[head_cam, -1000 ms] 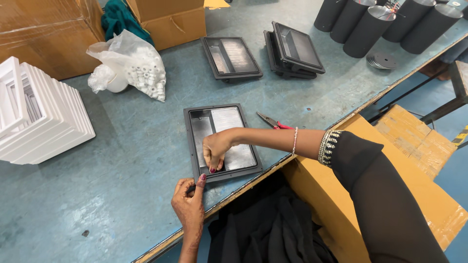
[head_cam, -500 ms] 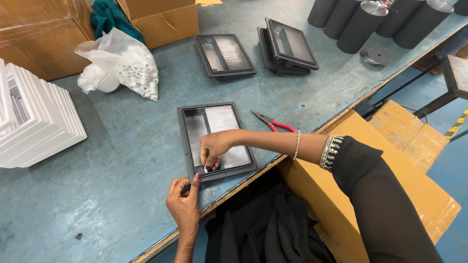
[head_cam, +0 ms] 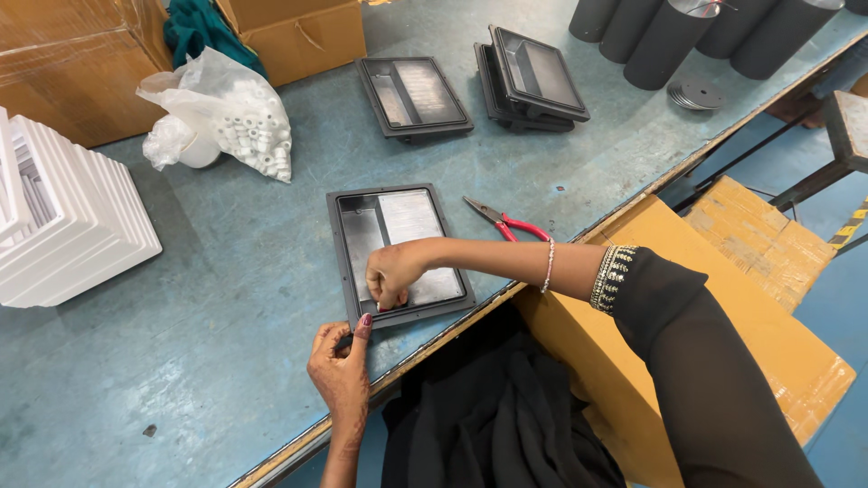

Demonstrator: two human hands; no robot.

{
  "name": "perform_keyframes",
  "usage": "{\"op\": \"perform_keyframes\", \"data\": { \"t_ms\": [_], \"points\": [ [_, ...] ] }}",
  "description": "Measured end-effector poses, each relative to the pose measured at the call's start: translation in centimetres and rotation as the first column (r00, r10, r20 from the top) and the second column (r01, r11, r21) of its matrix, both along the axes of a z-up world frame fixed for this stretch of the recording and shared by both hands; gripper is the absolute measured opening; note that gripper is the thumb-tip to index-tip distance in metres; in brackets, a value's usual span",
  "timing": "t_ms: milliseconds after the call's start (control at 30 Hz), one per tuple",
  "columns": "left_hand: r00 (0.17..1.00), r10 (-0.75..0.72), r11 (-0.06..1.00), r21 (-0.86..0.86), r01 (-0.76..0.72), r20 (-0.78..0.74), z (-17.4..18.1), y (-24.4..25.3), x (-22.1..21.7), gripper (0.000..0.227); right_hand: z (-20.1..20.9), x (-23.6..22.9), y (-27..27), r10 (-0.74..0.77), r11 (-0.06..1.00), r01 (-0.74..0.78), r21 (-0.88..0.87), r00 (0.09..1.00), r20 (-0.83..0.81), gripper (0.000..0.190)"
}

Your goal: The person uses red-handled pliers to press small white plastic pieces into a black rectangular housing on a blue workbench. They repeatedly pick up the pieces, position them, and secure them with the pliers while other housings and parts are visible nearby.

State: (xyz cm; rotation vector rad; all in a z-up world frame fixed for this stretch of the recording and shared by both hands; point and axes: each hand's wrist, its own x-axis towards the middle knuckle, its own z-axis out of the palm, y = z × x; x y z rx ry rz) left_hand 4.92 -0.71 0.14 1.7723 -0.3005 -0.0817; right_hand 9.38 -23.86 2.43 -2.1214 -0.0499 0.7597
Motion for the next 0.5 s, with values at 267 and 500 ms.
{"op": "perform_keyframes", "data": {
  "t_ms": [267,500],
  "points": [
    [0.999,0.003,1.000,-0.001,-0.003,0.042,-0.3,-0.1,0.0,0.034,-0.4,0.1,-0.1,0.015,0.997,-0.016,0.076,1.000,0.004,0.017],
    [1.000,0.014,1.000,0.001,-0.014,0.020,-0.1,0.1,-0.1,0.035,0.3,-0.8,0.3,0.002,1.000,-0.001,-0.016,0.995,0.097,0.018]
  ]
}}
